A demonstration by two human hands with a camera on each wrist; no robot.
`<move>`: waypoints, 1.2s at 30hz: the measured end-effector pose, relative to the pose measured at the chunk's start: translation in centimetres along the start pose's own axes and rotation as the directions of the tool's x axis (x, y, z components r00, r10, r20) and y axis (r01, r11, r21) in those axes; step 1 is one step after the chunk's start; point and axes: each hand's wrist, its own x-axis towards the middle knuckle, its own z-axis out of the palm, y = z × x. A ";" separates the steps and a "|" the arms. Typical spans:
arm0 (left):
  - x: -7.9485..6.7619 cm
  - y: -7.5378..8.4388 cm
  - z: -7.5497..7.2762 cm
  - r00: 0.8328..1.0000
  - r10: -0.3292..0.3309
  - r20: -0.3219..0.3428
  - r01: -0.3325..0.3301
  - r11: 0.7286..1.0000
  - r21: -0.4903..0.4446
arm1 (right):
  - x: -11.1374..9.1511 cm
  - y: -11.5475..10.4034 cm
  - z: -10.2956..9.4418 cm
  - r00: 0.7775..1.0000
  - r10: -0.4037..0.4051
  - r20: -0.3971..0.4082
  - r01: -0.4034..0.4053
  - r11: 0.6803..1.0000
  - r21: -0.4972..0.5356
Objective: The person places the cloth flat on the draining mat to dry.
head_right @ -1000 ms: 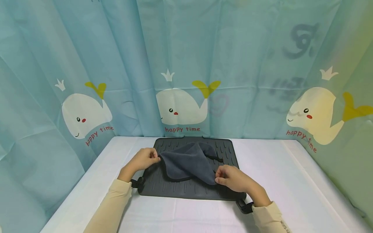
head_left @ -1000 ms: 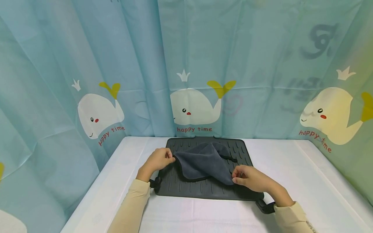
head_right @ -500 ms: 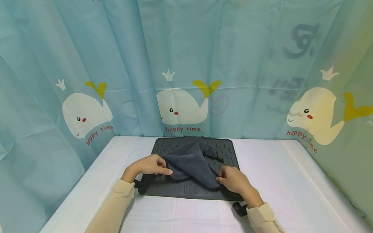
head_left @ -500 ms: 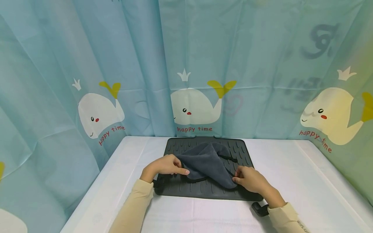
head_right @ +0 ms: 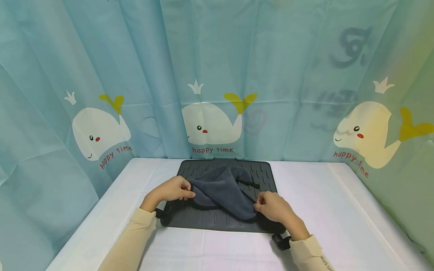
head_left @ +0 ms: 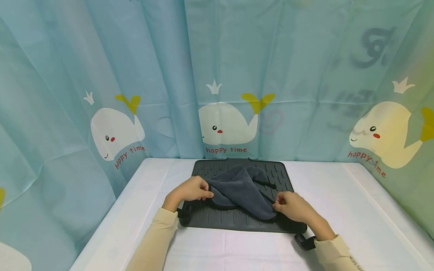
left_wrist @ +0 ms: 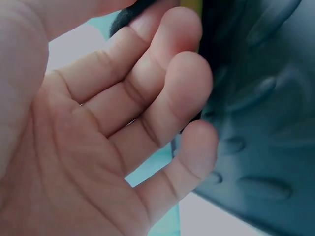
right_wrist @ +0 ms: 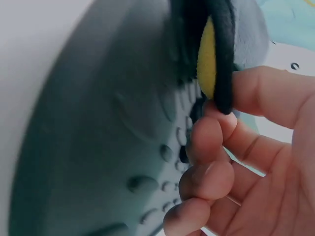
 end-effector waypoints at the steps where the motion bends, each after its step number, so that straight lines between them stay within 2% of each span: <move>1: -0.1 0.0 -0.2 1.000 -0.004 -0.001 0.004 1.000 -0.004 | 0.0 0.1 -0.2 1.000 0.001 0.003 -0.001 1.000 0.010; 6: -0.7 -0.3 -1.0 1.000 -0.008 -0.011 0.008 1.000 0.004 | -0.1 0.4 -1.1 1.000 -0.005 0.012 0.005 1.000 0.031; 11: -1.1 -0.8 -1.9 1.000 -0.011 0.005 0.011 1.000 -0.005 | -0.5 0.5 -2.3 1.000 -0.013 0.025 0.012 0.999 0.049; 18: -1.8 -0.6 -2.6 0.998 -0.013 0.059 0.014 1.000 -0.023 | -1.1 0.7 -3.7 0.992 -0.037 0.121 0.024 0.994 0.103; 22: -1.9 -0.5 -2.5 0.991 -0.056 0.120 0.055 0.998 0.013 | -1.2 0.8 -3.6 0.972 -0.043 0.232 0.011 0.991 0.135; 24: -2.0 -0.4 -2.3 0.983 -0.098 0.153 0.094 0.995 0.033 | -1.2 0.9 -3.4 0.957 -0.054 0.285 0.012 0.989 0.148; 28: -1.9 -0.3 -1.9 0.969 -0.151 0.195 0.143 0.988 0.053 | -1.3 0.9 -2.8 0.936 -0.084 0.342 0.032 0.988 0.153; 32: -1.8 -0.4 -1.7 0.969 -0.177 0.169 0.169 0.984 0.062 | -1.2 1.0 -2.5 0.930 -0.094 0.355 0.045 0.988 0.145; 36: -1.8 -0.7 -1.7 0.973 -0.204 0.107 0.199 0.979 0.052 | -0.9 1.0 -2.3 0.946 -0.067 0.316 0.033 0.993 0.110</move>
